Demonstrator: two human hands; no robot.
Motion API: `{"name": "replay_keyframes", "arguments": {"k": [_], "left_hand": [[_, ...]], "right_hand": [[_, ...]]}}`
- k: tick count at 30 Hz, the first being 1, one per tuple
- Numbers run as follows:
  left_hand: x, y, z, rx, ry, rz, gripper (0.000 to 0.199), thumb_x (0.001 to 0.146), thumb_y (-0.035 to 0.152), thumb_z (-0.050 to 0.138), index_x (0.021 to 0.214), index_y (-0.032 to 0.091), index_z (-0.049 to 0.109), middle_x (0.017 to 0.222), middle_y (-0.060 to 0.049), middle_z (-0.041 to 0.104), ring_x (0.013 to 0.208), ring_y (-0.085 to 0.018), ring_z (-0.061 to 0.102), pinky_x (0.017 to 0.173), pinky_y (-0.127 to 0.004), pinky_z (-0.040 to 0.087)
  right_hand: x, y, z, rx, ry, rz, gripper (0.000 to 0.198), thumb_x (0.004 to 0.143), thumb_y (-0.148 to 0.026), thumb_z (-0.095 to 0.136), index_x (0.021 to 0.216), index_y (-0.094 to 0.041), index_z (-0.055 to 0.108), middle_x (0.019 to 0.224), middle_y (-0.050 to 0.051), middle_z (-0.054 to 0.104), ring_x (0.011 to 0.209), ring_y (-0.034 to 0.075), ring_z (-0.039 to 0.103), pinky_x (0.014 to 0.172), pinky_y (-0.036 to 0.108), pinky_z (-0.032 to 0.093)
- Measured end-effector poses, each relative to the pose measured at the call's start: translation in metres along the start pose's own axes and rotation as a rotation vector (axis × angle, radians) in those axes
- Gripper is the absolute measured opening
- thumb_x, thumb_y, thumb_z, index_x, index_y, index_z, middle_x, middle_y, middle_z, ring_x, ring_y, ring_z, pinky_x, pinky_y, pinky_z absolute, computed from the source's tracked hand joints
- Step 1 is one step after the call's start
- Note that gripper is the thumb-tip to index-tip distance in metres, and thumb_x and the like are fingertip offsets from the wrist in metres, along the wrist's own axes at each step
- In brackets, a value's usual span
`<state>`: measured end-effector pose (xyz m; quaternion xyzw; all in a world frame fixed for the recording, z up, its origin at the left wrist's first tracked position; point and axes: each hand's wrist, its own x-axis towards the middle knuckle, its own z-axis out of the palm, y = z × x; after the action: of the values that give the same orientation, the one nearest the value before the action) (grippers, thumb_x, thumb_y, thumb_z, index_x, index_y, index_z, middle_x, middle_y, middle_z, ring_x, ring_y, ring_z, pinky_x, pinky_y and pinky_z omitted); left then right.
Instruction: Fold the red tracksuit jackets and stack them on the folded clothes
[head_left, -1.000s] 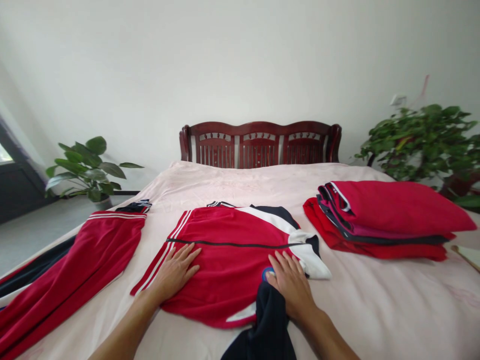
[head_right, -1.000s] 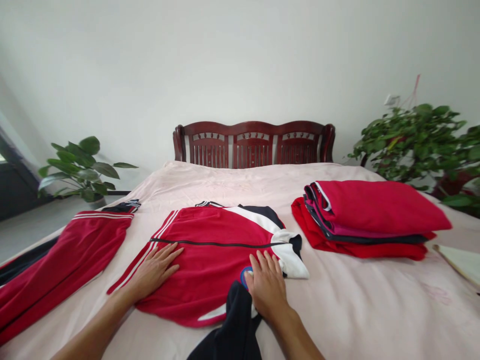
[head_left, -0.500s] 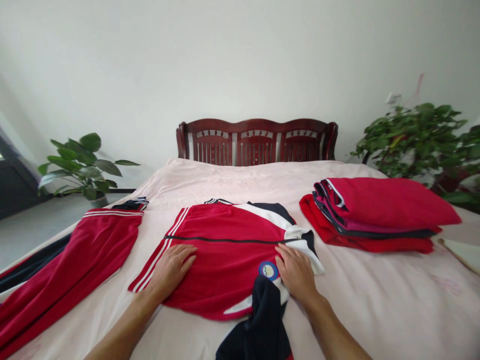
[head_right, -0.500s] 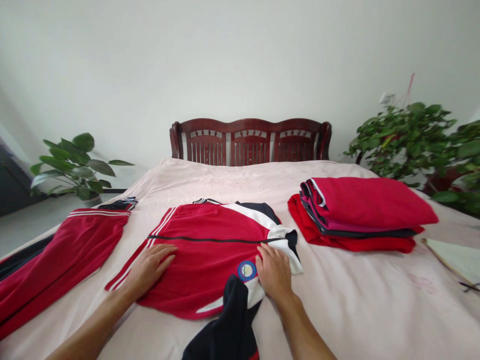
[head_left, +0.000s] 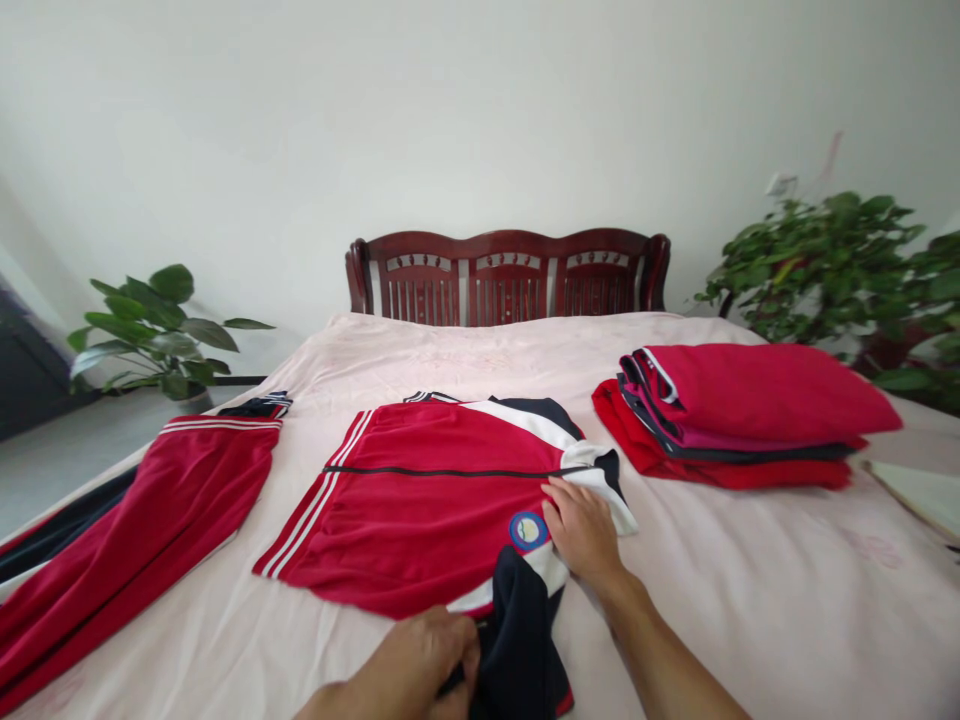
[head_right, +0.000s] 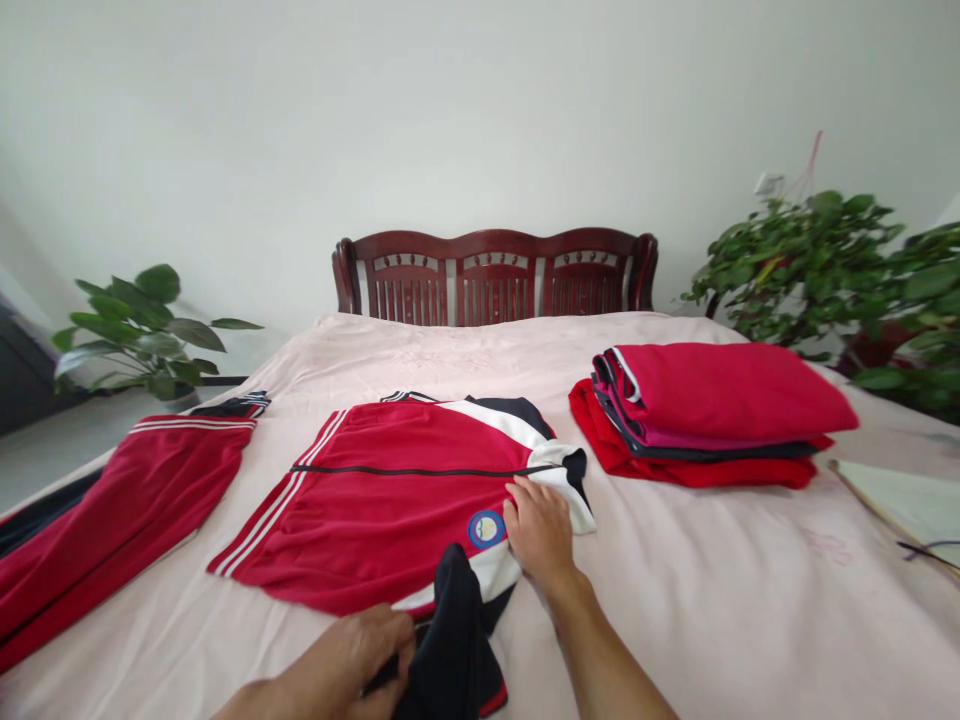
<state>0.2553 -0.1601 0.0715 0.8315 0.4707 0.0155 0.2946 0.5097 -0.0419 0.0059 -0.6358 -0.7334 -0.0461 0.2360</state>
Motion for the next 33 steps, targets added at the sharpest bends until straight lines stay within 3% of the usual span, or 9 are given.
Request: {"name": "replay_keyframes", "arguments": {"k": [3,7,12,17,22,24,27,31,33], "left_hand": [[-0.005,-0.002,-0.012,-0.176,-0.01,-0.02,0.017,0.079,0.012,0.051,0.089,0.023,0.058,0.093,0.002,0.07,0.087,-0.014,0.064,0.077,-0.023,0.046],[-0.004,-0.019,0.004,-0.021,-0.002,0.014,0.034,0.072,0.025,0.069,0.104,0.024,0.057,0.114,-0.008,0.064,0.103,-0.025,0.058,0.087,-0.035,0.045],[-0.003,-0.037,0.025,-0.078,0.015,0.059,0.014,0.07,0.017,0.065,0.078,0.024,0.055,0.095,-0.003,0.063,0.093,-0.02,0.056,0.08,-0.029,0.044],[-0.013,-0.04,0.017,-0.132,-0.008,0.005,0.03,0.067,0.014,0.063,0.094,0.025,0.054,0.104,-0.004,0.061,0.091,-0.019,0.057,0.077,-0.027,0.043],[-0.029,-0.048,0.007,-0.19,-0.114,-0.124,0.015,0.065,0.014,0.058,0.076,0.024,0.053,0.077,0.003,0.06,0.071,-0.015,0.056,0.063,-0.024,0.041],[-0.042,-0.06,-0.014,-0.246,0.049,-0.129,0.015,0.063,0.013,0.054,0.074,0.023,0.054,0.072,0.005,0.059,0.069,-0.013,0.054,0.06,-0.023,0.04],[-0.057,-0.091,-0.067,-0.355,0.484,-0.131,0.008,0.072,0.026,0.056,0.078,0.021,0.054,0.069,0.004,0.057,0.068,-0.015,0.056,0.062,-0.025,0.045],[-0.049,-0.146,-0.13,-0.367,1.182,-0.297,0.044,0.076,0.046,0.062,0.111,0.02,0.057,0.092,0.0,0.064,0.078,-0.018,0.061,0.071,-0.031,0.052],[-0.036,-0.173,-0.135,-0.314,1.164,-0.299,0.057,0.076,0.047,0.059,0.124,0.018,0.054,0.104,-0.005,0.064,0.087,-0.021,0.064,0.077,-0.036,0.054]], "right_hand": [[-0.001,0.0,0.001,0.001,0.008,-0.003,0.035,0.093,-0.026,0.044,0.118,-0.02,0.067,0.129,0.006,0.065,0.118,0.024,0.056,0.101,0.04,0.035],[-0.002,-0.001,0.001,0.002,0.017,-0.01,0.035,0.093,-0.025,0.044,0.118,-0.021,0.067,0.129,0.006,0.065,0.118,0.024,0.056,0.101,0.041,0.035],[-0.002,-0.001,0.001,0.005,0.026,-0.019,0.034,0.093,-0.025,0.043,0.116,-0.021,0.068,0.128,0.007,0.065,0.117,0.024,0.056,0.101,0.041,0.035],[-0.002,-0.001,0.003,0.008,0.039,-0.039,0.033,0.093,-0.024,0.044,0.113,-0.021,0.07,0.124,0.007,0.068,0.114,0.024,0.057,0.101,0.041,0.035],[-0.004,-0.006,-0.003,0.046,0.145,-0.083,0.029,0.091,-0.021,0.047,0.104,-0.023,0.073,0.115,0.005,0.071,0.114,0.024,0.057,0.109,0.045,0.027],[-0.006,-0.01,-0.007,0.094,0.191,-0.127,0.029,0.09,-0.02,0.048,0.102,-0.024,0.073,0.113,0.003,0.072,0.116,0.023,0.056,0.112,0.046,0.024],[-0.008,-0.018,-0.011,0.191,0.21,-0.211,0.03,0.092,-0.021,0.045,0.103,-0.024,0.073,0.108,0.003,0.073,0.113,0.022,0.058,0.114,0.045,0.025],[-0.01,-0.024,-0.012,0.302,0.182,-0.265,0.029,0.094,-0.024,0.044,0.101,-0.023,0.072,0.1,0.004,0.074,0.1,0.02,0.063,0.109,0.042,0.034],[-0.01,-0.024,-0.012,0.339,0.155,-0.275,0.029,0.095,-0.026,0.044,0.098,-0.023,0.072,0.094,0.004,0.074,0.092,0.019,0.064,0.102,0.04,0.04]]}}
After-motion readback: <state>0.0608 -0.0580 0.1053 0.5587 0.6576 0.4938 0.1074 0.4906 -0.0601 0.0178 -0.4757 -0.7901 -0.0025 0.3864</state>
